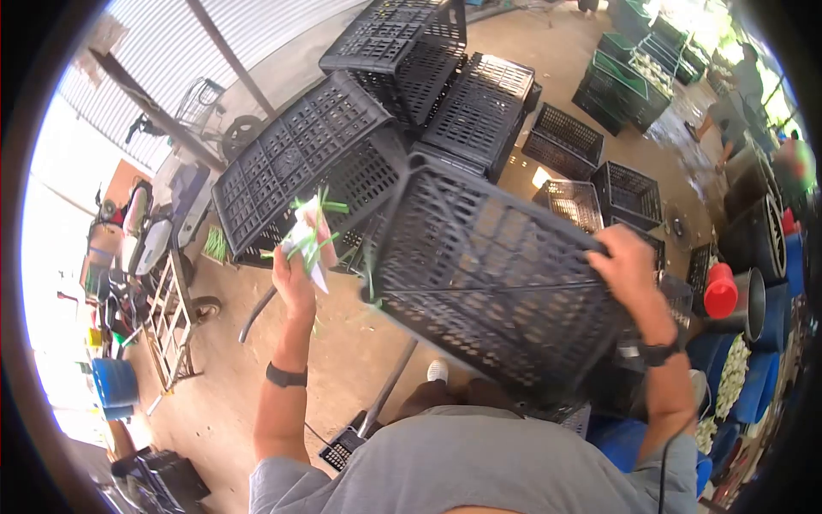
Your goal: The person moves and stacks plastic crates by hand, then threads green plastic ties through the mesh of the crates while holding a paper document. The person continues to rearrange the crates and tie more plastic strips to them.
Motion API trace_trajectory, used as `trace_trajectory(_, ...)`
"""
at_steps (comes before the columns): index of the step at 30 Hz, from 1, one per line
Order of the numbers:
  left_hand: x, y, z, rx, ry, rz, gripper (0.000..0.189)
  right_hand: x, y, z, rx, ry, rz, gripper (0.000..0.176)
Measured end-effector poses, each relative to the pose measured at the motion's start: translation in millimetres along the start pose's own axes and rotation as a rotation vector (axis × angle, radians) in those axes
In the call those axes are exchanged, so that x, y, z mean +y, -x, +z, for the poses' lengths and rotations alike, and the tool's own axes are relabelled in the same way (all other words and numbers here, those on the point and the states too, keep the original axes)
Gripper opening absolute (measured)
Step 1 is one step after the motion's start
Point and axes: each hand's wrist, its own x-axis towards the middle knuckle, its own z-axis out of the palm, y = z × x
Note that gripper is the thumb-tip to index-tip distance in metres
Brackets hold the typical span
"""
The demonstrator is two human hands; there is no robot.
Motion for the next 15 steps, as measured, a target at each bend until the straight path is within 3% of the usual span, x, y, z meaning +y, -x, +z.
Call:
trace_trajectory(2,-20,17,-6,0.026,0.028,-0.027,0.016,12,-19,-52,-0.015,0.084,-0.005,0.021)
trace_trajectory(4,-30,45,-9,-0.006,0.028,-0.202,0.017,17,-48,-92,-0.027,0.236,-0.049,0.022)
trace_trajectory(9,-36,115,19,-0.055,-0.025,-0.326,0.018,47,-150,-138,0.027,0.46,-0.106,0.023)
trace_trajectory(11,-23,133,21,-0.094,-0.02,-0.363,0.018,54,-184,-130,0.201,0.73,-0.162,0.025)
trace_trajectory(13,-37,155,23,-0.06,-0.021,-0.35,0.018,58,-213,-96,0.424,0.712,-0.355,0.02)
trace_trajectory(14,-43,164,21,-0.05,-0.04,-0.336,0.017,44,-228,-76,0.371,0.83,-0.211,0.01)
trace_trajectory(15,-41,173,18,-0.037,-0.044,-0.332,0.017,49,-247,-42,0.424,0.898,-0.241,0.007)
